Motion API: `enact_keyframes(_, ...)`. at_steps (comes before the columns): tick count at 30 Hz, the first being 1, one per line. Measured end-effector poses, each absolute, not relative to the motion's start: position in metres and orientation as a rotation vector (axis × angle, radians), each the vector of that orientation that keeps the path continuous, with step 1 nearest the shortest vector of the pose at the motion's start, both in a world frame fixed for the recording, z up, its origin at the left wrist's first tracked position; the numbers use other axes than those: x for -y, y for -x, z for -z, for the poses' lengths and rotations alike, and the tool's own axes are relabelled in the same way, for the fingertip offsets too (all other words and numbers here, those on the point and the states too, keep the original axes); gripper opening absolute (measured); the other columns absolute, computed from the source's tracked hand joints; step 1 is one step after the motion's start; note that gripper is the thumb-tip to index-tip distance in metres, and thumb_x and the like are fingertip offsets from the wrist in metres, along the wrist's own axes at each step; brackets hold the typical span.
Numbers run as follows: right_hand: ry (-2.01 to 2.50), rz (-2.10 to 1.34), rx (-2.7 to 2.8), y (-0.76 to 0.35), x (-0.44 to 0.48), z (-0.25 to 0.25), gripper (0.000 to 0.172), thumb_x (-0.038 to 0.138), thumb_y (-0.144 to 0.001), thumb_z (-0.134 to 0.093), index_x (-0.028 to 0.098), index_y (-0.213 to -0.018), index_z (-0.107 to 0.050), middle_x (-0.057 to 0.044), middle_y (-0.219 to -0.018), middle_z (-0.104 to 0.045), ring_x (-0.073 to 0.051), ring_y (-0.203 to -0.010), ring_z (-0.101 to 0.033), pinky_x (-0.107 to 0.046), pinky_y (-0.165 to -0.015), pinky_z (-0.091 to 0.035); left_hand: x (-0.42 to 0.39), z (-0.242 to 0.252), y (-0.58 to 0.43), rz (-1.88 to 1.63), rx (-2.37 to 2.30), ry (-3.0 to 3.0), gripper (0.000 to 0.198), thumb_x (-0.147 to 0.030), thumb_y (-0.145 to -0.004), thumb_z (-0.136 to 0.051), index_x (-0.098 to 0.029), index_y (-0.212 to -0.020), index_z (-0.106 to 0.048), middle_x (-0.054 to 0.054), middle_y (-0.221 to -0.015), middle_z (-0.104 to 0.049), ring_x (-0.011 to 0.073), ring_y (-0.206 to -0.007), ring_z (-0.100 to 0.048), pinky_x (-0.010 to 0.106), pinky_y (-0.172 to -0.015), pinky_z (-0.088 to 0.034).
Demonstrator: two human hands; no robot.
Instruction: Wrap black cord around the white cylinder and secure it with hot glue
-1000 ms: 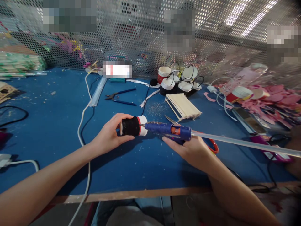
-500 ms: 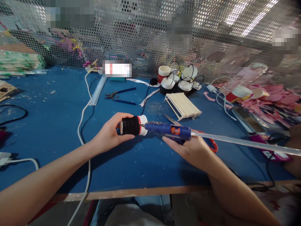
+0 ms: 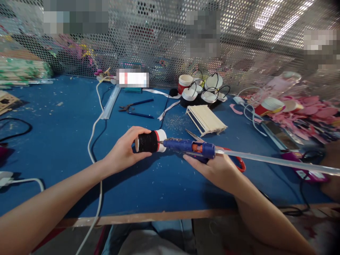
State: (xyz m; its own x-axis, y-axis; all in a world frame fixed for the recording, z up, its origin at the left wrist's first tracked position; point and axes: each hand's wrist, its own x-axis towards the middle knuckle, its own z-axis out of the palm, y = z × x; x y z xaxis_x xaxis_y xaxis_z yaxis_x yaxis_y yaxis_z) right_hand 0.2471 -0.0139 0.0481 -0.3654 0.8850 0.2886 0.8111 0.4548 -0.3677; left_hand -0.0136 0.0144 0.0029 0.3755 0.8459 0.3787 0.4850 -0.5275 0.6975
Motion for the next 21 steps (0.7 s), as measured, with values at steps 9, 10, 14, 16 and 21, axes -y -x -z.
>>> enact_keyframes(9,1.49,-0.239,2.227,-0.2491,0.0121,-0.0447,0.03,0.043,-0.08,-0.05,0.016,-0.084,-0.061,-0.009,-0.078,-0.066,-0.025,-0.078,-0.063,-0.036,-0.07,-0.049,-0.0141,-0.0062,0.0128,-1.054,-1.082,-2.438,0.043,-0.019,-0.075,-0.064,-0.018,-0.114,-0.046,0.011,-0.117,-0.05,0.0205,-0.111,-0.048,0.038,-0.095,-0.042)
enact_keyframes(10,1.501,-0.268,2.21,-0.2488,0.0118,-0.0456,0.028,0.042,-0.08,-0.05,0.017,-0.082,-0.061,-0.008,-0.076,-0.066,-0.023,-0.075,-0.063,-0.035,-0.069,-0.049,-0.0137,-0.0058,0.0124,-1.052,-1.077,-2.453,0.042,-0.018,-0.076,-0.064,-0.018,-0.114,-0.046,0.011,-0.118,-0.05,0.0206,-0.112,-0.048,0.038,-0.095,-0.043)
enact_keyframes(14,1.539,-0.369,2.136,-0.2479,0.012,-0.0482,0.026,0.041,-0.078,-0.054,0.017,-0.082,-0.062,-0.006,-0.077,-0.067,-0.022,-0.074,-0.063,-0.033,-0.067,-0.049,-0.0137,-0.0044,0.0115,-1.057,-1.057,-2.496,0.04,-0.016,-0.077,-0.063,-0.018,-0.113,-0.047,0.012,-0.119,-0.05,0.0209,-0.113,-0.048,0.039,-0.096,-0.043)
enact_keyframes(16,1.549,-0.4,2.122,-0.2484,0.0121,-0.048,0.026,0.042,-0.078,-0.054,0.017,-0.083,-0.062,-0.006,-0.077,-0.068,-0.022,-0.075,-0.064,-0.033,-0.068,-0.049,-0.0141,-0.0043,0.0114,-1.056,-1.056,-2.516,0.04,-0.015,-0.077,-0.062,-0.018,-0.114,-0.047,0.012,-0.119,-0.05,0.0214,-0.113,-0.048,0.04,-0.096,-0.043)
enact_keyframes(21,1.515,-0.451,2.116,-0.2496,0.0107,-0.0465,0.027,0.041,-0.079,-0.055,0.018,-0.09,-0.063,-0.005,-0.086,-0.069,-0.022,-0.082,-0.064,-0.034,-0.075,-0.049,-0.0138,-0.006,0.0111,-1.033,-1.047,-2.599,0.036,-0.015,-0.079,-0.06,-0.018,-0.113,-0.048,0.013,-0.119,-0.05,0.0231,-0.113,-0.049,0.04,-0.095,-0.044)
